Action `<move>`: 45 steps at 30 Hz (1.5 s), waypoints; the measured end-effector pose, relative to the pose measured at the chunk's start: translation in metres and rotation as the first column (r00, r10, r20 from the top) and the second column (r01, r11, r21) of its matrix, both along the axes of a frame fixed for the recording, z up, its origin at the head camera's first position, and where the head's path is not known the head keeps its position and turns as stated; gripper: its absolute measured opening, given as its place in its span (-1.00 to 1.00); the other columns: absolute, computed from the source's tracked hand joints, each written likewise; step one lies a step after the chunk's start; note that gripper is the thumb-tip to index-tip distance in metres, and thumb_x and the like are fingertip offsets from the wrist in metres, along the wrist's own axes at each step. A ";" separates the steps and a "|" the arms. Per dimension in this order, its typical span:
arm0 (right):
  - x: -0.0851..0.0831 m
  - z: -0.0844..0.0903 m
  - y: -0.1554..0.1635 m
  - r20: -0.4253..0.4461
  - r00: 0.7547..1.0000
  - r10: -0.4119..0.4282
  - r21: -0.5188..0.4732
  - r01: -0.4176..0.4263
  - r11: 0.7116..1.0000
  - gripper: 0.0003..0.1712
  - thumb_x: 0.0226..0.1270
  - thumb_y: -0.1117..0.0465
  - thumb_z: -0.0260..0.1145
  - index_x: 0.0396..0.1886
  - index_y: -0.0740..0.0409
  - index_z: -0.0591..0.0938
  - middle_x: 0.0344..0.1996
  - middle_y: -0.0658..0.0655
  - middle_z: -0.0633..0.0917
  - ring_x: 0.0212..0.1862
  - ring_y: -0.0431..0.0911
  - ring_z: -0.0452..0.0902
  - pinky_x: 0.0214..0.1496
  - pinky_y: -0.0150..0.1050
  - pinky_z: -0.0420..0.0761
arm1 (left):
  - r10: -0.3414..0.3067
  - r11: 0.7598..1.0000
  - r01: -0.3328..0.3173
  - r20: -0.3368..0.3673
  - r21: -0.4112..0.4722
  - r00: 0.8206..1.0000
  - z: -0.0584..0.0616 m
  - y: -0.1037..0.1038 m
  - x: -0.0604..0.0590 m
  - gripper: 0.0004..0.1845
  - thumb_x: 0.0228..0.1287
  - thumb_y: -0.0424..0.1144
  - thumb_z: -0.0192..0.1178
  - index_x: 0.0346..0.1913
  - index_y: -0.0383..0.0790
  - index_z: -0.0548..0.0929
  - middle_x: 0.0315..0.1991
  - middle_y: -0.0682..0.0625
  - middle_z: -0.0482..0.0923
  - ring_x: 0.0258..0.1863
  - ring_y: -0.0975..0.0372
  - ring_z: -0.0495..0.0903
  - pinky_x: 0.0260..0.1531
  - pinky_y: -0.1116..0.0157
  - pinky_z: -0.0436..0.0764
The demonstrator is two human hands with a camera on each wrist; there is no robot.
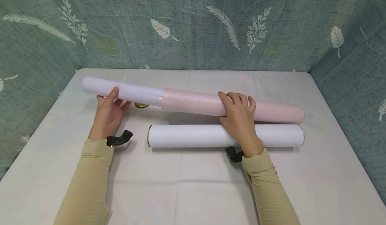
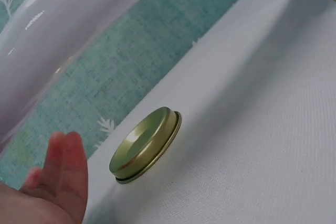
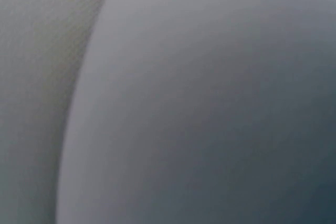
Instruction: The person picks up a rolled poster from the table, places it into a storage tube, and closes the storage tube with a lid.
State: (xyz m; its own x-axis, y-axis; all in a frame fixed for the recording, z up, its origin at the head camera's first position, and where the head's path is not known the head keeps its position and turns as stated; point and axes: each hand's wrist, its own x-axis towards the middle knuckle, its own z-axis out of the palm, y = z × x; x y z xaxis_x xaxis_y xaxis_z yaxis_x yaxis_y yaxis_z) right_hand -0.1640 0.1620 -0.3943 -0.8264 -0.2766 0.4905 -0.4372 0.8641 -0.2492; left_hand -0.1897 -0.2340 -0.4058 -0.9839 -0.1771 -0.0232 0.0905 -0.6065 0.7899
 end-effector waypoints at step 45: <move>0.001 0.002 0.000 0.024 1.000 -0.001 0.000 0.001 1.000 -0.19 -0.24 0.13 0.51 0.15 -0.03 0.42 -0.02 0.11 0.48 0.05 0.09 0.26 0.11 0.15 -0.02 | 0.204 0.974 -0.196 -0.064 0.112 0.977 0.003 -0.013 0.003 -0.51 0.12 -0.20 0.23 0.08 -0.03 0.26 0.09 -0.05 0.29 0.00 0.06 0.39 0.01 0.13 0.34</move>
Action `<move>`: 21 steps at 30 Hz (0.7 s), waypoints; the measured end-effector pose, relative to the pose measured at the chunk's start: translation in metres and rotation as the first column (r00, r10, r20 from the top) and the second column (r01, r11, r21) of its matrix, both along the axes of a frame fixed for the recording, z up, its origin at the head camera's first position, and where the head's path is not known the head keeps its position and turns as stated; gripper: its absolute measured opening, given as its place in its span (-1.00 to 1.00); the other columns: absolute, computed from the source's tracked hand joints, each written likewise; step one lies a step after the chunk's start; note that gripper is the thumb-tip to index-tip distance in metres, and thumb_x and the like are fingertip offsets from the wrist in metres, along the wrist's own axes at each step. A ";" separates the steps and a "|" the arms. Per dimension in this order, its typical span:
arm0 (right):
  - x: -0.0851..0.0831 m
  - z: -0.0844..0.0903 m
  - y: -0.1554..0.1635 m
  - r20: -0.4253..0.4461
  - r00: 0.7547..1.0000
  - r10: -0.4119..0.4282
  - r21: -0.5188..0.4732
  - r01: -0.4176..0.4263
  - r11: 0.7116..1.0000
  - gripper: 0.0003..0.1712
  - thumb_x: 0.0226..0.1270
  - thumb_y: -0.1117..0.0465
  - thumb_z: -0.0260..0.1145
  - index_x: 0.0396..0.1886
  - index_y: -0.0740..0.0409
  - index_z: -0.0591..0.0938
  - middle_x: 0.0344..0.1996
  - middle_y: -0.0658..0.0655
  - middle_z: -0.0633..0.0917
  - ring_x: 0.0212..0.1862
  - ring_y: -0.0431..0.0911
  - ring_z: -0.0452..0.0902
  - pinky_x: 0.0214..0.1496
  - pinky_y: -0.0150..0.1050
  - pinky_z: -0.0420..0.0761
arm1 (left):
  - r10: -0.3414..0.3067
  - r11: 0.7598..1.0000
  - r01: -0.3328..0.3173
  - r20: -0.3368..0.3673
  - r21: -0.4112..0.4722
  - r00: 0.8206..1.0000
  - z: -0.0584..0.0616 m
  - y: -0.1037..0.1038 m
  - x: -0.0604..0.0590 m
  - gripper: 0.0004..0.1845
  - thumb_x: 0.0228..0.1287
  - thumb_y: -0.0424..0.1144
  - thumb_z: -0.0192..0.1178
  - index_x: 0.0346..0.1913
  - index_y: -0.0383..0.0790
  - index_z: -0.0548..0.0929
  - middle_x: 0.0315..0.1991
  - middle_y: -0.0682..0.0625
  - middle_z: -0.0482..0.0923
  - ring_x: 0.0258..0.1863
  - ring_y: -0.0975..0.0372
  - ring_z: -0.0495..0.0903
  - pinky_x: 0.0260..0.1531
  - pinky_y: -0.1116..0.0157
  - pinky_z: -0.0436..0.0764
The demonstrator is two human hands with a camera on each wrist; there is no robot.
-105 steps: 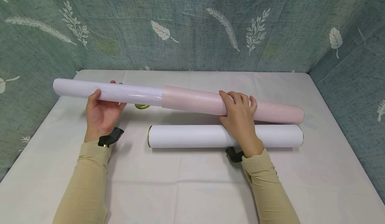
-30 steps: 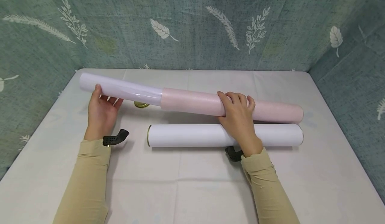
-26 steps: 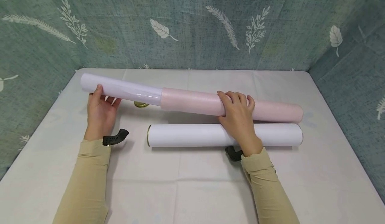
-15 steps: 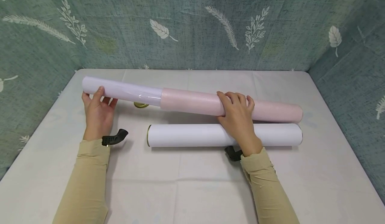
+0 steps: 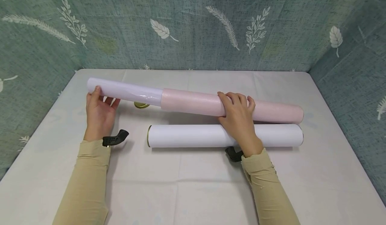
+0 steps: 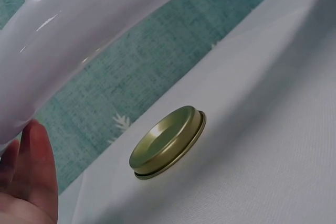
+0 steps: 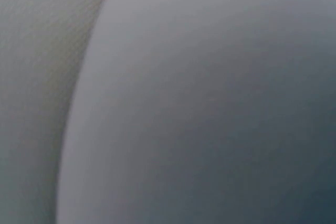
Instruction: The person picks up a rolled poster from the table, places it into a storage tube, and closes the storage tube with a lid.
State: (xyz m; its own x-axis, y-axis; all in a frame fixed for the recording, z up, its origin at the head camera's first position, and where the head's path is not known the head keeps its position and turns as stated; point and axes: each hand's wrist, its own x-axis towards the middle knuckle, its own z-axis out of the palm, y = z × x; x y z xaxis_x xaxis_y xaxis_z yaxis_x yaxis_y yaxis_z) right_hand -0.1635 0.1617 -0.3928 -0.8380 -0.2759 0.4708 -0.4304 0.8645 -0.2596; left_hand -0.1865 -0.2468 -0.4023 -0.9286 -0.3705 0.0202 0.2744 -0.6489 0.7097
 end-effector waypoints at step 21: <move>-0.001 0.000 0.000 0.011 1.000 -0.001 0.009 0.001 1.000 -0.18 -0.24 0.13 0.51 0.15 -0.03 0.42 -0.01 0.11 0.47 0.05 0.09 0.25 0.11 0.15 -0.03 | 0.023 0.999 -0.024 0.013 0.037 1.000 0.002 0.000 0.002 -0.53 0.13 -0.12 0.22 0.08 -0.02 0.29 0.00 -0.04 0.28 -0.06 0.13 0.35 -0.14 0.22 0.35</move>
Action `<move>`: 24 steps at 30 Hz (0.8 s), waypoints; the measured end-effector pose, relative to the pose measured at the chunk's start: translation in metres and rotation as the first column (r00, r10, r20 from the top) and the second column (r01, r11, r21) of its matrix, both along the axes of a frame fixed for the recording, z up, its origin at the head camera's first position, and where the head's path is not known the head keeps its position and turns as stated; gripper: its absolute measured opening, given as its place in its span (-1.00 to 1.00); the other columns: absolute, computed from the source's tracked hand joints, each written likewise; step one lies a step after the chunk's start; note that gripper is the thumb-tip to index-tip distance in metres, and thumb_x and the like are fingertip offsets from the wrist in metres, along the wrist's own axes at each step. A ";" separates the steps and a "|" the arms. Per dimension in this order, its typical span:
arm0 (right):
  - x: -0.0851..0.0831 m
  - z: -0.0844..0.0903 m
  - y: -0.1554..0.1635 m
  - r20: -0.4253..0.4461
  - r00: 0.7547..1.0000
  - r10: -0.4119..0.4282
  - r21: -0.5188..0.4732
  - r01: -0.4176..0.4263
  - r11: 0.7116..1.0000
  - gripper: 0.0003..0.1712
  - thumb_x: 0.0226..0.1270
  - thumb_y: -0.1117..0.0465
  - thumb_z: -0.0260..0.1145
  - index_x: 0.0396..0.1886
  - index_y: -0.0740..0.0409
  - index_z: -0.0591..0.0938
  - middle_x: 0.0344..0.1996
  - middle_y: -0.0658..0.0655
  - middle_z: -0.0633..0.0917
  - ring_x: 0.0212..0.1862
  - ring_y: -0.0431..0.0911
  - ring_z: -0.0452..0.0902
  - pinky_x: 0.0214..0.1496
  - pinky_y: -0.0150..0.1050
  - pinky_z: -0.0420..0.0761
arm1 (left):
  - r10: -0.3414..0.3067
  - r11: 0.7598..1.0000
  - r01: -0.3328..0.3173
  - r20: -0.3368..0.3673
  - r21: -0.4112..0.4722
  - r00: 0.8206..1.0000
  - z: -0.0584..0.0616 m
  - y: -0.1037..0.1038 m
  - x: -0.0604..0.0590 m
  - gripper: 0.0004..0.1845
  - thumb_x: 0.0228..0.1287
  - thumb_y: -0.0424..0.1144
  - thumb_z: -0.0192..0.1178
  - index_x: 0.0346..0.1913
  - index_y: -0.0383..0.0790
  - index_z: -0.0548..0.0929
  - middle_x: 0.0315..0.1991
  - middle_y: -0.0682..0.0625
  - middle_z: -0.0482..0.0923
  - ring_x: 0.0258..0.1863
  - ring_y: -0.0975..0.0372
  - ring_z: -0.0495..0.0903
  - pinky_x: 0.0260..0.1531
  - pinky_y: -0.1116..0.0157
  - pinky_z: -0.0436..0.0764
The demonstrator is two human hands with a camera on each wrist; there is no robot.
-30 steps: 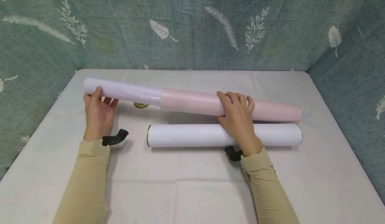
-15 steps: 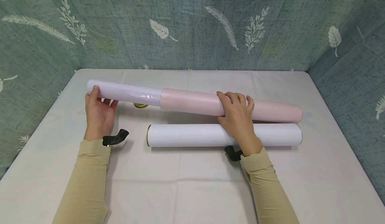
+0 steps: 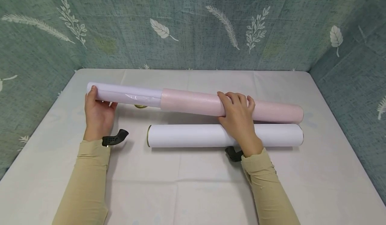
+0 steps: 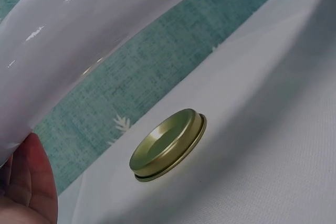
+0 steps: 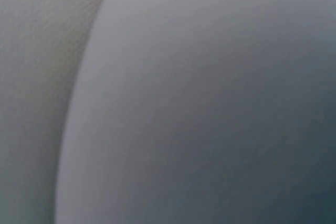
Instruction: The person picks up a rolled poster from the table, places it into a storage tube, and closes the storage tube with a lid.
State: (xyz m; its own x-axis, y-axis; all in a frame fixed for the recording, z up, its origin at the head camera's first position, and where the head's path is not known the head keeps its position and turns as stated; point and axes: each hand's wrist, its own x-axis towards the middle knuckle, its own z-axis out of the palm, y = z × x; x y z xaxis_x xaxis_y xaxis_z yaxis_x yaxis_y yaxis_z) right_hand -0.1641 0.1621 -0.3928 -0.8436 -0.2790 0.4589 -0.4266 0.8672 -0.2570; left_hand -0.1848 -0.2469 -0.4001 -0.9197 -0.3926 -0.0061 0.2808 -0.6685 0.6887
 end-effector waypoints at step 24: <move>0.001 0.000 0.000 -0.004 1.000 0.009 -0.008 -0.009 1.000 -0.19 -0.23 0.14 0.51 0.15 -0.02 0.42 -0.01 0.11 0.47 0.05 0.09 0.25 0.10 0.15 -0.03 | -0.130 0.982 0.123 -0.038 -0.146 0.991 0.002 0.007 -0.002 -0.59 0.19 -0.22 0.17 0.07 -0.17 0.34 -0.03 -0.09 0.29 -0.06 0.11 0.36 -0.11 0.18 0.39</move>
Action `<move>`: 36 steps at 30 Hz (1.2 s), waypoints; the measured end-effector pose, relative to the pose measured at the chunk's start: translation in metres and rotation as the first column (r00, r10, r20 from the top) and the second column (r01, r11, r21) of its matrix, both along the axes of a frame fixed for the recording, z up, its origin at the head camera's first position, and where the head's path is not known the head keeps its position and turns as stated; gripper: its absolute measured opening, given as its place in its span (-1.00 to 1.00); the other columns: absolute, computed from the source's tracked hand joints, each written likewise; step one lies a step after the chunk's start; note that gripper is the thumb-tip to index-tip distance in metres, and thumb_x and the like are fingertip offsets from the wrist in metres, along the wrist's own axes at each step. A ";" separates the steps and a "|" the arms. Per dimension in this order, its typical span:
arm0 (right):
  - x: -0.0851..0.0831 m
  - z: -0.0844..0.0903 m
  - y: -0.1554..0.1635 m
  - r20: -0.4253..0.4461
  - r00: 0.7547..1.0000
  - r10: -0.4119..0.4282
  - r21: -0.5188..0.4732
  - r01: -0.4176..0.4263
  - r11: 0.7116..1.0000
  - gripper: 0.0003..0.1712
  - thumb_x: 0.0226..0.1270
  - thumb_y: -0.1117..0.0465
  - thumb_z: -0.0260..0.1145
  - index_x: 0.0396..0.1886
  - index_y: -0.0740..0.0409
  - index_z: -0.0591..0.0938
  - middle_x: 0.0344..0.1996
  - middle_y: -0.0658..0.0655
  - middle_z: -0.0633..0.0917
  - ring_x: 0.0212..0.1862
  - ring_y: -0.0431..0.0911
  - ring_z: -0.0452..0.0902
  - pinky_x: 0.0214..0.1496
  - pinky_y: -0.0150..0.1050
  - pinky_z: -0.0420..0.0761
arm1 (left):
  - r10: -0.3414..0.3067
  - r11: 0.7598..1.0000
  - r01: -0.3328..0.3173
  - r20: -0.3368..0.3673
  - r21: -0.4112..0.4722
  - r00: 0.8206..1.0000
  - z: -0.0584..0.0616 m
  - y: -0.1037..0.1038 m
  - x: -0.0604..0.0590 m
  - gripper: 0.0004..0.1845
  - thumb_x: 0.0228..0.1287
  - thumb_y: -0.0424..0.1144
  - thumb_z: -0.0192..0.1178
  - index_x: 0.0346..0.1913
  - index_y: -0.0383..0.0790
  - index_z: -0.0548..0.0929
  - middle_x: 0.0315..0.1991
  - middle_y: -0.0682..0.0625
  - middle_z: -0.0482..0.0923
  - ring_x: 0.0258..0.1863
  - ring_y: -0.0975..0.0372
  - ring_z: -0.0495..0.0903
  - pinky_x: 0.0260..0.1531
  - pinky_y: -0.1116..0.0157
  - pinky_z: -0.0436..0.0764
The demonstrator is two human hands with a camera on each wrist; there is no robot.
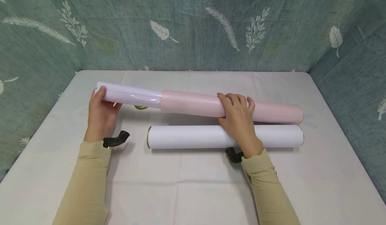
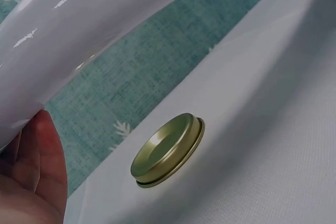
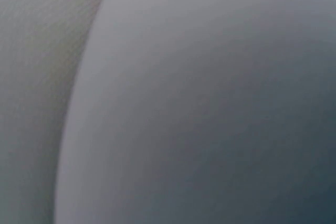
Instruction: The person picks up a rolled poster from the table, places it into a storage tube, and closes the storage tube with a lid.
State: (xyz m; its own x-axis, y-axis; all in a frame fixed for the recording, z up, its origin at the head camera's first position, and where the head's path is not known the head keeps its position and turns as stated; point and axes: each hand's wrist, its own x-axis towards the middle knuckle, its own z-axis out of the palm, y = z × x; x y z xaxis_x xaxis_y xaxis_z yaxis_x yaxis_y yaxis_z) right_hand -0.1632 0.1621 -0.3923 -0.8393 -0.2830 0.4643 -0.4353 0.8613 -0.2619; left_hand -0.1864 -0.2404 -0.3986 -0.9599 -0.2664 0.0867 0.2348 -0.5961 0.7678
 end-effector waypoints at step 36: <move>0.003 0.000 -0.002 0.017 1.000 -0.014 0.003 0.014 1.000 -0.18 -0.23 0.14 0.51 0.16 -0.01 0.42 0.00 0.12 0.47 0.07 0.09 0.24 0.12 0.14 -0.05 | 0.043 0.927 -0.005 0.093 -0.376 0.995 0.015 0.013 0.006 -0.66 0.21 -0.12 0.14 -0.05 -0.21 0.36 0.04 -0.14 0.28 0.01 0.04 0.32 -0.02 0.17 0.36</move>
